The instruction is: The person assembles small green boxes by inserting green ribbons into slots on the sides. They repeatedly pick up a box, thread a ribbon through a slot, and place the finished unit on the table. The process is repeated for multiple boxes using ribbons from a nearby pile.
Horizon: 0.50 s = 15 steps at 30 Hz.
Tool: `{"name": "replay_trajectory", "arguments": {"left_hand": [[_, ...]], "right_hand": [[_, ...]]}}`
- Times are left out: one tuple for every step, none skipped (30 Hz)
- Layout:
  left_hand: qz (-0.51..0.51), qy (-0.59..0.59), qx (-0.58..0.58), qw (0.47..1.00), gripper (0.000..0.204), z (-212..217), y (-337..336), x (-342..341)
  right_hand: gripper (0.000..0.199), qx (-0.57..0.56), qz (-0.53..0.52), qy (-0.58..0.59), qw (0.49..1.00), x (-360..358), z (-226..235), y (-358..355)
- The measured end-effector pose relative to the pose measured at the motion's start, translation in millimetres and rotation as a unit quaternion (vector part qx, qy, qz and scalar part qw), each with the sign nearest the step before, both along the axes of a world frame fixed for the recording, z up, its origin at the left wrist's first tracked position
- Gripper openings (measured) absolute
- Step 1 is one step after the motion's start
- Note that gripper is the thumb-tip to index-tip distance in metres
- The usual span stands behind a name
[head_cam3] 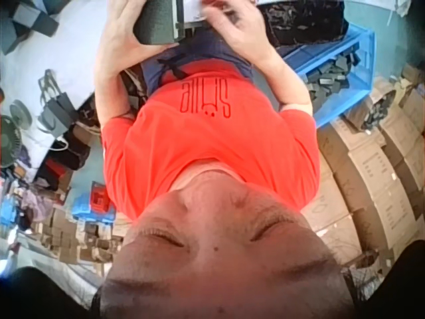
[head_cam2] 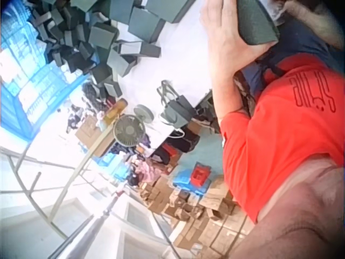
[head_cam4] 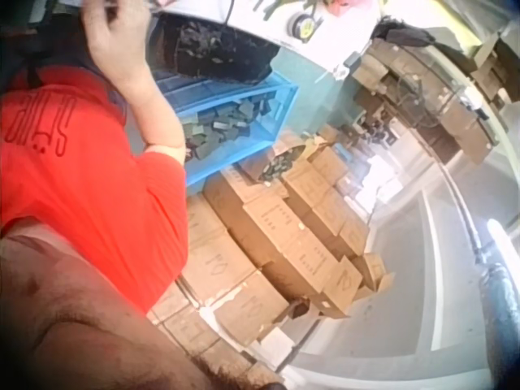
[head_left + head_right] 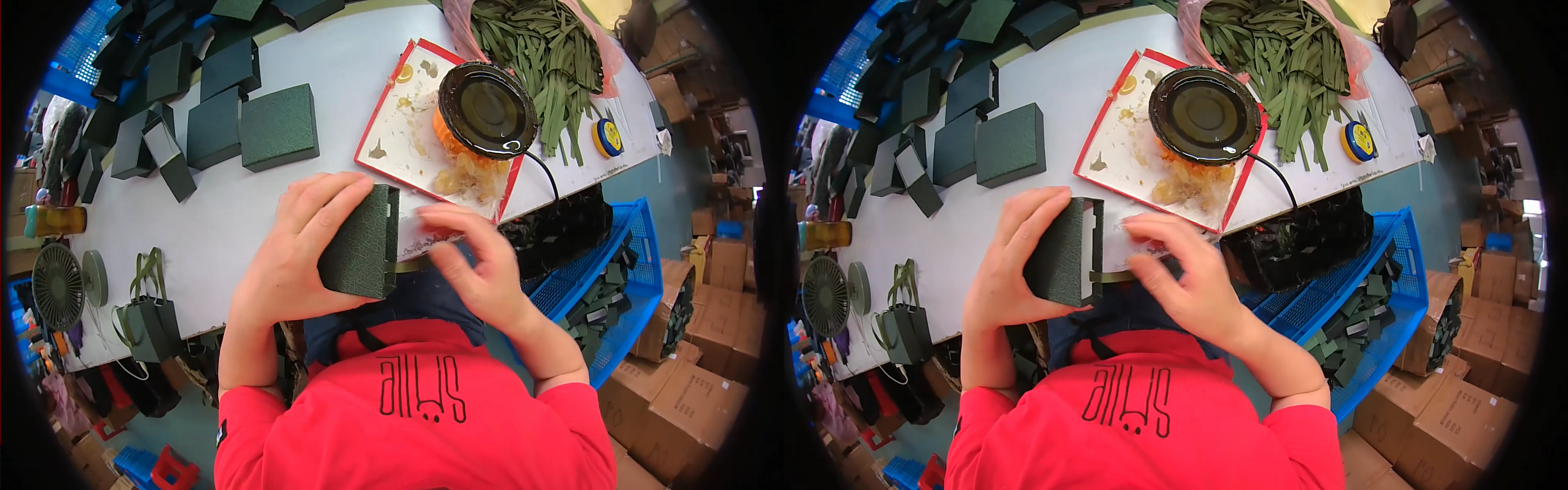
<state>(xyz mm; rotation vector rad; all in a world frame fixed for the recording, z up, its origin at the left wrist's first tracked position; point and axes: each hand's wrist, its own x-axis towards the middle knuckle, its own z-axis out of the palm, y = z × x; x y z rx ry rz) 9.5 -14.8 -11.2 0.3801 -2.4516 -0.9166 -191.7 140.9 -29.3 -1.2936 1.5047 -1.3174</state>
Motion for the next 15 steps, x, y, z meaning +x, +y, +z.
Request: {"name": "replay_trajectory", "arguments": {"left_hand": [[0.011, 0.004, -0.003, 1.0, 0.097, 0, 0, 1], [0.024, 0.007, -0.006, 1.0, 0.098, 0, 0, 3], [0.035, 0.012, -0.008, 0.999, 0.098, -1, 0, 3], [0.036, 0.015, -0.011, 0.999, 0.098, -1, 0, 2], [0.035, 0.021, -0.014, 0.999, 0.098, 0, 1, 0], [0.034, 0.027, -0.016, 0.999, 0.098, 1, 1, -1], [0.029, 0.031, -0.019, 0.999, 0.097, 2, 1, -3], [0.022, 0.035, -0.022, 0.999, 0.097, 2, 3, -6], [0.018, 0.039, -0.024, 0.999, 0.097, 3, 4, -7], [0.011, 0.038, -0.019, 0.999, 0.096, 4, 5, -7], [0.004, 0.037, -0.014, 0.999, 0.096, 4, 5, -7], [-0.004, 0.036, -0.008, 0.999, 0.095, 4, 6, -7], [-0.003, 0.024, -0.001, 1.0, 0.095, 3, 8, -6], [-0.005, 0.014, 0.004, 1.0, 0.095, 3, 8, -5], [-0.007, 0.005, 0.01, 1.0, 0.095, 2, 9, -4]], "right_hand": [[0.018, -0.073, -0.067, 0.098, 0.99, 0, -1, 2], [0.015, -0.085, -0.077, 0.093, 0.989, -2, -8, 15], [0.008, -0.053, -0.049, -0.032, 0.997, 6, 2, 20], [0.006, 0.018, -0.02, -0.069, 0.997, 12, 14, 22], [0.012, 0.074, 0.058, -0.078, 0.993, 12, 14, 23], [0.018, 0.129, 0.136, -0.086, 0.978, 11, 13, 24], [0.024, 0.22, 0.164, -0.149, 0.95, 13, 10, 21], [0.031, 0.307, 0.187, -0.21, 0.909, 16, 6, 18], [0.03, 0.284, 0.199, -0.231, 0.909, 20, -4, 19], [0.028, 0.255, 0.168, -0.285, 0.908, 22, -10, 21], [0.028, 0.225, 0.136, -0.337, 0.904, 25, -14, 23], [0.03, 0.193, 0.104, -0.388, 0.895, 28, -14, 24], [0.037, 0.134, 0.039, -0.423, 0.895, 32, -12, 24], [0.037, 0.104, -0.017, -0.459, 0.882, 29, -13, 25], [0.037, 0.072, -0.073, -0.493, 0.864, 25, -17, 26]]}}
